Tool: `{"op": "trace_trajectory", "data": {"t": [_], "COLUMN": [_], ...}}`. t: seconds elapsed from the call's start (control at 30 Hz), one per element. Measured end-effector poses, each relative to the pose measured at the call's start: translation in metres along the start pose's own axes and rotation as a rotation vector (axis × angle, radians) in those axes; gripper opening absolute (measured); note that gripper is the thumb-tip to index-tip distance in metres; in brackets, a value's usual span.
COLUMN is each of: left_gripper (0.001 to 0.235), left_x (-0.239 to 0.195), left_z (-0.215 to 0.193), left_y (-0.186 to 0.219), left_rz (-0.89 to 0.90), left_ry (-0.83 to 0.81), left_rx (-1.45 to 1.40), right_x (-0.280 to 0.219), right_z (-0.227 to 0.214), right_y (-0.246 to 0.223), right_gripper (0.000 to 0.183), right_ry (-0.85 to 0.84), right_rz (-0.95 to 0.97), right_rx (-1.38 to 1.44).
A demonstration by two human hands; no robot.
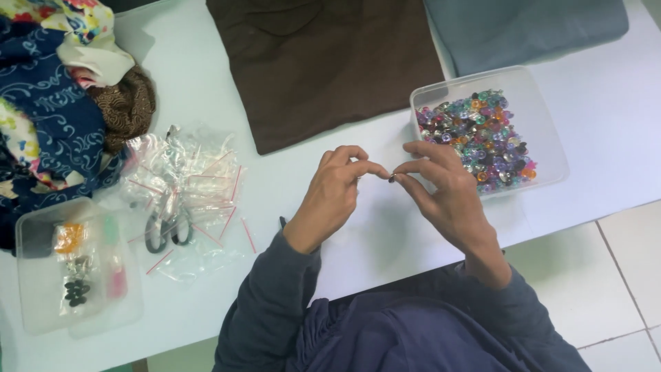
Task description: The person is sorting colorful beads from a plastic container and placing them into small individual zip-lock bags.
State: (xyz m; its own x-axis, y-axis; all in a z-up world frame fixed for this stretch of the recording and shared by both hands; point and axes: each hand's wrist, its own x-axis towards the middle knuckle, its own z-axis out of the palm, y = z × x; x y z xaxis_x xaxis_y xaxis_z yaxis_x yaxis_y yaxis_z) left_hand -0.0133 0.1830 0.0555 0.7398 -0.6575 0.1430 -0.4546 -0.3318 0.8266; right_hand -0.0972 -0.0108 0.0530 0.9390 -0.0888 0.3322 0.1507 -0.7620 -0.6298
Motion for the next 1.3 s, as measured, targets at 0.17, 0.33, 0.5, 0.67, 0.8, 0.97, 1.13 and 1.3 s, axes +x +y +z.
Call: {"op": "trace_trajectory", "data": {"t": [0.17,0.33,0.5,0.67,0.8,0.97,1.13,1.3], "left_gripper": [0.038,0.033,0.033,0.032,0.029,0.022,0.017,0.007], "left_x": [-0.024,-0.027,-0.027,-0.023,-0.009,0.032,0.089,0.138], "left_z": [-0.005,0.006,0.016,0.012,0.01,0.04,0.089,0.138], "left_y": [-0.036,-0.056,-0.061,-0.052,-0.021,0.006,0.011,-0.006], "left_rz": [-0.132,-0.218,-0.274,-0.194,-0.051,0.162,0.255,0.234], "left_ry": [0.032,0.022,-0.03,0.02,0.098,0.122,0.127,0.195], "left_rx": [0.021,0.112,0.061,0.081,0.105,0.158,0.277,0.653], "right_x": [-0.003,-0.008,-0.007,-0.009,-0.013,0.005,0.027,0.039], "right_z": [0.03,0.067,0.091,0.077,0.044,-0.012,-0.045,-0.028], "right_y": [-0.008,0.005,0.013,0.004,-0.006,0.031,0.098,0.156], "right_gripper": [0.003,0.007,0.003,0.004,0.004,0.003,0.002,0.006], "right_ry": [0.07,0.103,-0.028,0.006,0.083,0.179,0.159,0.017], "right_rz": [-0.138,-0.282,-0.143,-0.153,-0.204,-0.169,-0.004,0.097], "right_rx": [-0.353,-0.563,-0.575,-0.47,-0.371,-0.42,-0.562,-0.593]}}
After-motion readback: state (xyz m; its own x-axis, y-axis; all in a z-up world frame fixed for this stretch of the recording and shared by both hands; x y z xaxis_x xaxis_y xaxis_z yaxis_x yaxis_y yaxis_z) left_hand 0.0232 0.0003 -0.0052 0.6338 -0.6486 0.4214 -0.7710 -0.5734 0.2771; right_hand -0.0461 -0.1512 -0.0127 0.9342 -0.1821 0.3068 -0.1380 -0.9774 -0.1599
